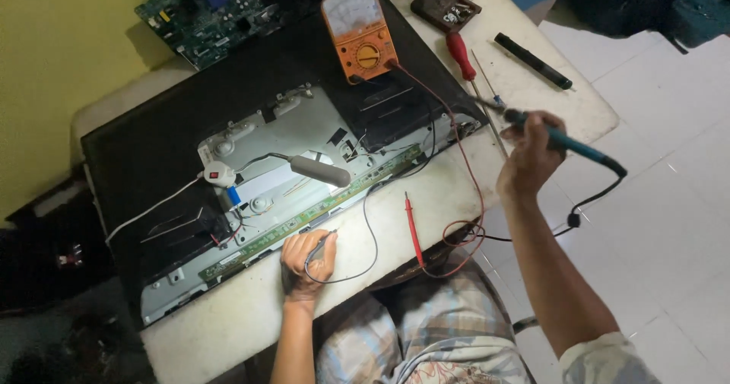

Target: Testing and repairing a television circuit board using a multimeter and a soldering iron.

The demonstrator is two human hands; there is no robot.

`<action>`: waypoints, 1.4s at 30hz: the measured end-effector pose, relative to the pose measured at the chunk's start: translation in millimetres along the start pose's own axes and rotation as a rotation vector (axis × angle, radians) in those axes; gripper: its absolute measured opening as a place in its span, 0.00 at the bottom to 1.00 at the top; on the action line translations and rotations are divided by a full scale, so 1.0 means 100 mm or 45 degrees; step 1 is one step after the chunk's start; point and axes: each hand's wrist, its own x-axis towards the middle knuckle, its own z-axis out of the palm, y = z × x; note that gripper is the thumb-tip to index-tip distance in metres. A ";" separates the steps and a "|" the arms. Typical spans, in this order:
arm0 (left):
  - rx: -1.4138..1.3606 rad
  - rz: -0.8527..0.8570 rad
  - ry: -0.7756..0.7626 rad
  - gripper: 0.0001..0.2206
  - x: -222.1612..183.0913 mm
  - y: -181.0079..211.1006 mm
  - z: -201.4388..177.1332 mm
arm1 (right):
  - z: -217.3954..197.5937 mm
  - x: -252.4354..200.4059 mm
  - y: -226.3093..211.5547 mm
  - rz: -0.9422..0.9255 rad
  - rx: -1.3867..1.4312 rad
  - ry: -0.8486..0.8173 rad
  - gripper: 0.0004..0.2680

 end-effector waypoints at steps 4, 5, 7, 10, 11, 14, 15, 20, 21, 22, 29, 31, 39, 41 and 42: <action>-0.005 0.028 0.029 0.05 0.07 0.07 -0.03 | 0.33 0.61 0.03 -0.104 -0.121 -0.031 0.10; 0.038 0.042 -0.020 0.04 0.08 0.10 -0.04 | 0.42 0.73 0.06 -0.018 -0.235 -0.081 0.09; 0.087 0.052 -0.079 0.04 0.11 0.14 -0.07 | 0.53 1.00 0.25 0.079 -0.350 -0.129 0.07; 0.116 0.046 -0.112 0.04 0.12 0.13 -0.05 | 0.60 1.39 0.68 -0.142 -0.412 -0.366 0.10; 0.110 0.036 -0.114 0.04 0.11 0.11 -0.05 | 0.65 1.48 0.76 -0.141 -0.422 -0.353 0.11; 0.100 0.029 -0.112 0.05 0.14 0.12 -0.02 | 0.80 1.74 0.98 -0.176 -0.445 -0.328 0.10; 0.103 0.030 -0.109 0.06 0.17 0.12 -0.02 | 0.85 1.82 1.04 -0.206 -0.453 -0.317 0.10; 0.090 -0.036 -0.035 0.08 0.17 0.12 0.06 | 1.10 1.82 1.10 -0.149 -0.547 -0.323 0.11; 0.092 -0.116 0.005 0.09 0.14 0.12 0.09 | 1.15 1.82 1.10 -0.105 -0.553 -0.287 0.11; 0.091 -0.113 0.009 0.09 0.11 0.09 0.10 | 1.19 1.83 1.13 -0.110 -0.551 -0.286 0.11; 0.162 -0.241 -0.106 0.09 0.05 0.04 0.11 | 1.31 1.93 1.31 -0.144 -0.560 -0.362 0.11; 0.160 -0.233 -0.084 0.10 0.10 0.08 0.09 | 1.33 1.91 1.34 -0.125 -0.630 -0.387 0.12; 0.091 -0.033 -0.072 0.07 0.25 0.11 0.04 | 1.20 2.13 1.81 -0.160 -0.630 -0.440 0.16; 0.110 -0.019 -0.085 0.07 0.32 0.12 0.03 | 1.28 2.28 1.94 0.093 -0.591 -0.380 0.19; 0.096 0.020 -0.107 0.07 0.30 0.12 -0.02 | 1.34 2.28 2.06 0.326 -0.580 -0.287 0.21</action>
